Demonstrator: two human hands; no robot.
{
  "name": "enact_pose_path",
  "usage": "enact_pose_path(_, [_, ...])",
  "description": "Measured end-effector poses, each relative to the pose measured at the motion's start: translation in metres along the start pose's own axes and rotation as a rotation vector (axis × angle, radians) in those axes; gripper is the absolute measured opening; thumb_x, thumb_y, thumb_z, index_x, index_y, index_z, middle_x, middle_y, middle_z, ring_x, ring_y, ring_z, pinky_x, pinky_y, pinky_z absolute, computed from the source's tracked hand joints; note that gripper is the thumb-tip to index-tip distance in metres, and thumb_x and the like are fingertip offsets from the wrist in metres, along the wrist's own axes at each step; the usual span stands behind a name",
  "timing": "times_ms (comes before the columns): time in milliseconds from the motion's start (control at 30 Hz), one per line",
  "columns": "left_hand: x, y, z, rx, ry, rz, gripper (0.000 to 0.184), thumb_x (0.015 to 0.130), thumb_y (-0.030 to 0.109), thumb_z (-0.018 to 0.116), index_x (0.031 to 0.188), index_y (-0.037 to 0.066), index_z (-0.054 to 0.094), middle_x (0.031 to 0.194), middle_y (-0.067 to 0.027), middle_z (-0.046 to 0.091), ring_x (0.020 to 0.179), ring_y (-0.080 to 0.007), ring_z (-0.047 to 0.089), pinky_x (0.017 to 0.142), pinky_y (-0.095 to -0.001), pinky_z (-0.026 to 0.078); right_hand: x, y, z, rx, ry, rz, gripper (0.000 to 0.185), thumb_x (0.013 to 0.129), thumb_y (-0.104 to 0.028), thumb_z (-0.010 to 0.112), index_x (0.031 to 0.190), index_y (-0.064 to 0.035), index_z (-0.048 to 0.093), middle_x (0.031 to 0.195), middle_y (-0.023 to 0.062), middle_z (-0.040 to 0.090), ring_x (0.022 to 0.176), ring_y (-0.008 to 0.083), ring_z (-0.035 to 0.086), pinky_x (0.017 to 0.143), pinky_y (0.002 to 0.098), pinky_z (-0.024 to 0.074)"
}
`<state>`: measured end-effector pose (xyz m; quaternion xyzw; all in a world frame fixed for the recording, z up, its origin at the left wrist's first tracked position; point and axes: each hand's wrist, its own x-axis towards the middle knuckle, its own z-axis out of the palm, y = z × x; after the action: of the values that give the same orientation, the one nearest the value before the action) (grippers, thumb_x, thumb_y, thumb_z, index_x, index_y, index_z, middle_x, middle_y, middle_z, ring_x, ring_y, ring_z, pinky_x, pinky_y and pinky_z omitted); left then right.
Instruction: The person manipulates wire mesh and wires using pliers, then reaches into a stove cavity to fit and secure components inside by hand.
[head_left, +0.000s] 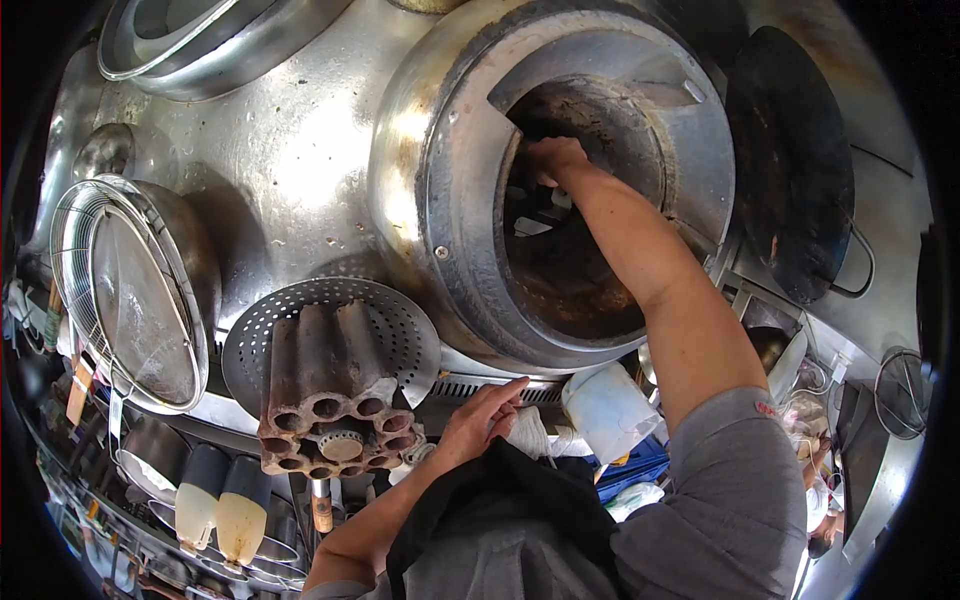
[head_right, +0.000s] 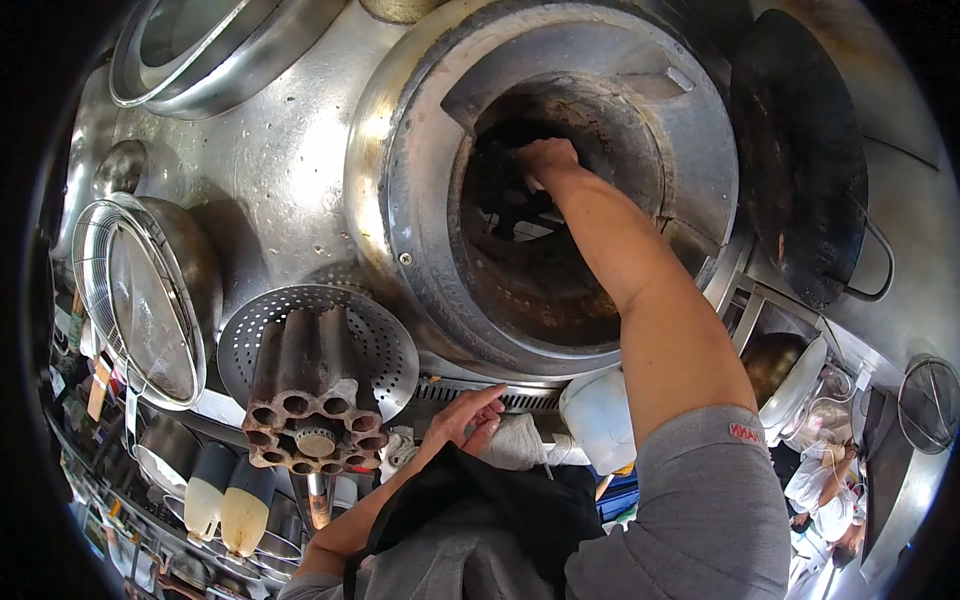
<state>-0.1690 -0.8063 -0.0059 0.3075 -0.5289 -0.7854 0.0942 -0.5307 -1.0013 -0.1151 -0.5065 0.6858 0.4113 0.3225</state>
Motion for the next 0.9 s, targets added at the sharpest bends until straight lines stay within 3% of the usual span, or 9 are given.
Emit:
enact_pose_path(33, [0.001, -0.003, -0.001, -0.003, -0.009, 0.011, 0.070, 0.082, -0.014, 0.061, 0.144, 0.018, 0.051, 0.107, -0.0083, 0.063, 0.086, -0.0161, 0.064, 0.080, -0.0292, 0.056, 0.000, 0.002, -0.002, -0.003, 0.006, 0.001, 0.047, 0.072, 0.003, 0.069, 0.117, -0.0091, 0.071, 0.122, 0.0162, 0.068, 0.116, 0.0331, 0.065, 0.088, 0.0438, 0.0563])
enact_pose_path(100, [0.003, 0.006, -0.003, -0.008, -0.008, -0.001, 0.071, 0.082, -0.014, 0.061, 0.144, 0.018, 0.051, 0.107, -0.0083, 0.063, 0.086, -0.0160, 0.064, 0.079, -0.0291, 0.056, -0.003, 0.004, -0.004, -0.055, -0.008, -0.019, 0.041, 0.081, -0.010, 0.073, 0.122, -0.0133, 0.070, 0.125, 0.0114, 0.068, 0.119, 0.0301, 0.064, 0.088, 0.0422, 0.0569])
enact_pose_path(267, [0.004, 0.002, -0.003, -0.022, -0.019, 0.014, 0.071, 0.081, -0.015, 0.061, 0.144, 0.018, 0.051, 0.107, -0.0086, 0.063, 0.086, -0.0160, 0.064, 0.080, -0.0295, 0.056, -0.001, 0.000, -0.007, -0.033, -0.071, 0.038, 0.042, 0.079, -0.009, 0.074, 0.120, -0.0141, 0.072, 0.123, 0.0112, 0.069, 0.117, 0.0295, 0.065, 0.088, 0.0402, 0.0569])
enact_pose_path(333, [0.004, 0.007, -0.005, -0.039, -0.072, -0.118, 0.055, 0.089, -0.008, 0.056, 0.141, 0.011, 0.054, 0.114, -0.0109, 0.063, 0.095, -0.0154, 0.062, 0.089, -0.0288, 0.052, 0.006, -0.002, -0.002, -0.020, -0.040, 0.028, 0.042, 0.077, -0.009, 0.074, 0.119, -0.0141, 0.072, 0.121, 0.0109, 0.070, 0.116, 0.0293, 0.066, 0.088, 0.0391, 0.0568])
enact_pose_path(433, [0.006, 0.007, -0.004, 0.016, -0.015, 0.007, 0.069, 0.083, -0.013, 0.062, 0.144, 0.017, 0.051, 0.109, -0.0093, 0.062, 0.087, -0.0163, 0.065, 0.082, -0.0293, 0.057, 0.000, -0.003, -0.005, 0.005, -0.093, 0.077, 0.043, 0.076, -0.009, 0.075, 0.118, -0.0143, 0.072, 0.120, 0.0098, 0.071, 0.113, 0.0289, 0.067, 0.087, 0.0373, 0.0568])
enact_pose_path(633, [0.006, -0.001, -0.004, 0.011, -0.028, 0.000, 0.062, 0.087, -0.008, 0.061, 0.144, 0.014, 0.051, 0.110, -0.0095, 0.062, 0.088, -0.0166, 0.065, 0.083, -0.0298, 0.056, -0.033, 0.018, 0.001, 0.017, 0.006, -0.002, 0.043, 0.079, -0.010, 0.069, 0.122, -0.0167, 0.070, 0.123, 0.0126, 0.069, 0.115, 0.0311, 0.066, 0.089, 0.0426, 0.0558])
enact_pose_path(733, [0.008, 0.004, -0.004, -0.022, -0.066, -0.072, 0.053, 0.090, -0.005, 0.060, 0.140, 0.011, 0.055, 0.111, -0.0113, 0.063, 0.098, -0.0167, 0.063, 0.087, -0.0283, 0.053, -0.036, 0.023, 0.017, 0.093, 0.036, -0.004, 0.048, 0.084, -0.011, 0.063, 0.131, -0.0213, 0.063, 0.129, 0.0148, 0.065, 0.119, 0.0335, 0.063, 0.092, 0.0453, 0.0543])
enact_pose_path(800, [0.009, 0.008, -0.004, -0.019, -0.063, -0.074, 0.054, 0.090, -0.005, 0.060, 0.140, 0.011, 0.055, 0.112, -0.0113, 0.063, 0.099, -0.0168, 0.063, 0.087, -0.0287, 0.053, -0.045, 0.019, 0.021, 0.196, 0.097, -0.064, 0.068, 0.082, -0.014, 0.063, 0.145, -0.0309, 0.047, 0.122, 0.0162, 0.067, 0.115, 0.0361, 0.064, 0.092, 0.0465, 0.0548])
enact_pose_path(900, [0.008, 0.013, -0.006, 0.029, -0.059, -0.050, 0.057, 0.088, -0.007, 0.060, 0.142, 0.012, 0.053, 0.111, -0.0106, 0.062, 0.094, -0.0171, 0.063, 0.086, -0.0293, 0.054, -0.025, 0.018, 0.044, 0.250, 0.145, -0.062, 0.068, 0.083, -0.016, 0.061, 0.147, -0.0323, 0.045, 0.126, 0.0155, 0.066, 0.116, 0.0352, 0.063, 0.093, 0.0464, 0.0542])
